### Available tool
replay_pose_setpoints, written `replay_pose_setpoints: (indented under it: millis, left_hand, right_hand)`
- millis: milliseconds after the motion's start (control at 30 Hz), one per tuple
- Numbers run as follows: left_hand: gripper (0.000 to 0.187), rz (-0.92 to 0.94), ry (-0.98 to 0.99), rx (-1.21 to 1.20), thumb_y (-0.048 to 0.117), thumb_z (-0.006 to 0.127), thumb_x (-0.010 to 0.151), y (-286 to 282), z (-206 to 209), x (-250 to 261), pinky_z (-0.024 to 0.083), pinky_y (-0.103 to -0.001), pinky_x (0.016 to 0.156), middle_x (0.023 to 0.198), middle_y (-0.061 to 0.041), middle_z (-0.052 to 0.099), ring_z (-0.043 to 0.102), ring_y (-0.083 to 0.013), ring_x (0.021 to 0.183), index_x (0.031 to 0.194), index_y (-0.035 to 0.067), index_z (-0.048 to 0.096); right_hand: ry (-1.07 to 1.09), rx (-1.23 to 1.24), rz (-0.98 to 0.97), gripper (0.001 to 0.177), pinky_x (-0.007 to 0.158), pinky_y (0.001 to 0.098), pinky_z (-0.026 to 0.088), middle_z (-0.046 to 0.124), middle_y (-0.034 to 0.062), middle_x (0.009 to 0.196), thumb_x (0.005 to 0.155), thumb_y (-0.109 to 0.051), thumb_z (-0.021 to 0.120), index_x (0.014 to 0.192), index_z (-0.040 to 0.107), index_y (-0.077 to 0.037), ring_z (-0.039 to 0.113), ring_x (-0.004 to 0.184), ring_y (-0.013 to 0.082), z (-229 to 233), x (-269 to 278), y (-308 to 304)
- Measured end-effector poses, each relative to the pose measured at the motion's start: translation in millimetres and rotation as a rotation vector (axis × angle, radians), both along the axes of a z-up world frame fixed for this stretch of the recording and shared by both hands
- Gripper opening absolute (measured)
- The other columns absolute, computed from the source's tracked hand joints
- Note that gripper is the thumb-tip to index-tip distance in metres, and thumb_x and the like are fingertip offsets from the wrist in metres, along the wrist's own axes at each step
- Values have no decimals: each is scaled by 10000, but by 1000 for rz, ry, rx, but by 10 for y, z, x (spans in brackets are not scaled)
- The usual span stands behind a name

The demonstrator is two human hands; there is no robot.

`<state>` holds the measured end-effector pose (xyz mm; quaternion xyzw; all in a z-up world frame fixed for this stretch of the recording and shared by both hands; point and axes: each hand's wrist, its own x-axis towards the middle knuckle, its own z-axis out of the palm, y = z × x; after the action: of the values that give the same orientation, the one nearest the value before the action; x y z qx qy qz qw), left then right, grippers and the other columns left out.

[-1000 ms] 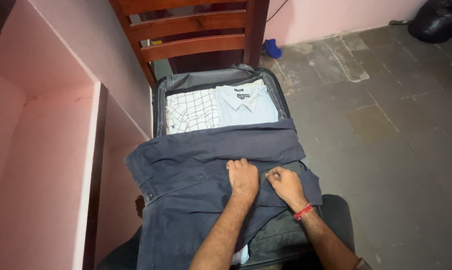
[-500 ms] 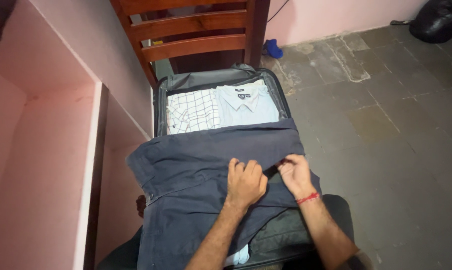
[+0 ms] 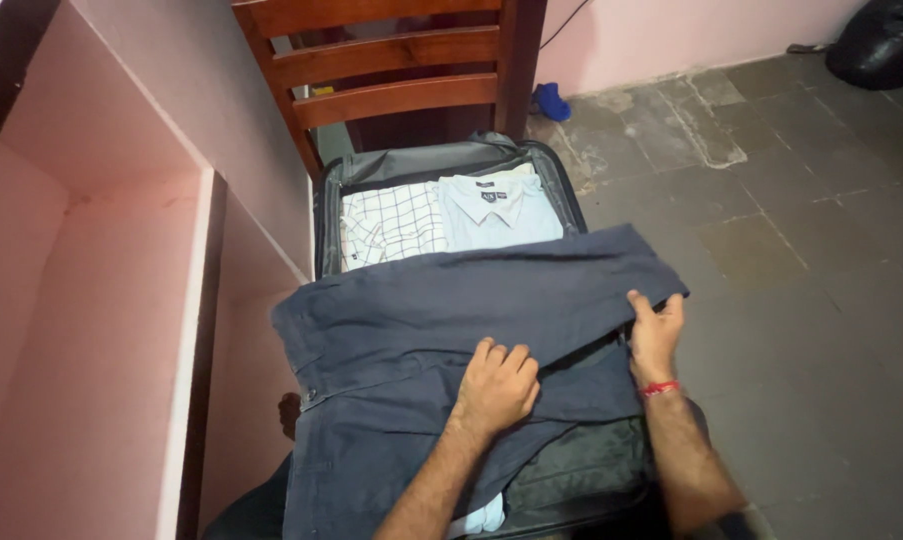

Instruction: The person folds and places several clothing items into an open suitcase, including a dark jacket, light-colored pants, and dark pants. The person then secures the contents with internal straps and closes the suitcase.

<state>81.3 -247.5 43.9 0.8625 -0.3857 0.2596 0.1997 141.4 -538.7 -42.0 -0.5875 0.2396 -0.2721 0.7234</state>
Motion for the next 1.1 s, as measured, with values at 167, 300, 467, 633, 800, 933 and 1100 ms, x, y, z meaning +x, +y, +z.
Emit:
replay_pose_setpoints:
  millis: [167, 300, 467, 633, 800, 933, 1100]
  left_hand:
    - [165, 133, 196, 216, 204, 729, 796, 2, -10, -87, 397, -547, 1049, 951, -101, 653, 623, -312, 913, 910, 86, 714]
    - [369, 119, 267, 143, 309, 715, 917, 91, 100, -349, 326, -537, 1138, 1216, -164, 619, 559, -373, 1159, 1156, 29, 683]
    - [897, 79, 409, 90, 495, 809, 756, 376, 90, -933, 192, -594, 1147, 1593, -227, 336, 343, -510, 1399, 1451, 24, 495]
    - [1128, 182, 460, 256, 557, 868, 596, 681, -379, -1304, 209, -665, 1114, 1646, -229, 246, 331, -520, 1424, 1490, 37, 421]
    - [845, 312, 176, 221, 589, 715, 720, 942, -972, -1515, 365, -672, 1006, 1496, -200, 464, 511, -480, 1182, 1390, 96, 568]
    - [480, 399, -100, 146, 433, 558, 866, 1148, -1286, -1615, 484, -556, 945, 1321, -142, 648, 619, -363, 1042, 1224, 150, 709]
    - [349, 550, -203, 96, 341, 541, 798, 1310, -1523, -1646, 515, -539, 900, 1136, -67, 739, 637, -285, 947, 1017, 207, 778]
  right_hand:
    - [506, -251, 288, 256, 793, 366, 466, 628, 109, 916, 981, -209, 724, 962, 636, 31, 563, 869, 217, -591, -101, -487]
    - [495, -307, 387, 332, 843, 353, 500, 731, 118, 980, 991, -274, 615, 1059, 707, 37, 640, 916, 201, -890, -331, -640]
    - [602, -335, 330, 398, 747, 345, 516, 699, 108, 964, 1024, -326, 560, 1142, 660, 41, 633, 854, 199, -759, -878, -649]
    - [819, -203, 510, 447, 519, 348, 467, 639, 150, 754, 1047, -302, 501, 1089, 718, 85, 559, 593, 213, -565, -1220, -581]
    - [923, -116, 522, 337, 510, 356, 484, 636, 100, 707, 1004, -204, 412, 1082, 645, 27, 562, 554, 193, -520, -1109, -581]
    - [915, -199, 648, 369, 467, 349, 424, 612, 116, 691, 989, -171, 453, 1032, 631, 149, 536, 536, 192, -671, -1030, -648]
    - [703, -97, 249, 215, 486, 347, 415, 640, 73, 822, 952, -135, 531, 1134, 622, -65, 545, 597, 168, -897, -1063, -602]
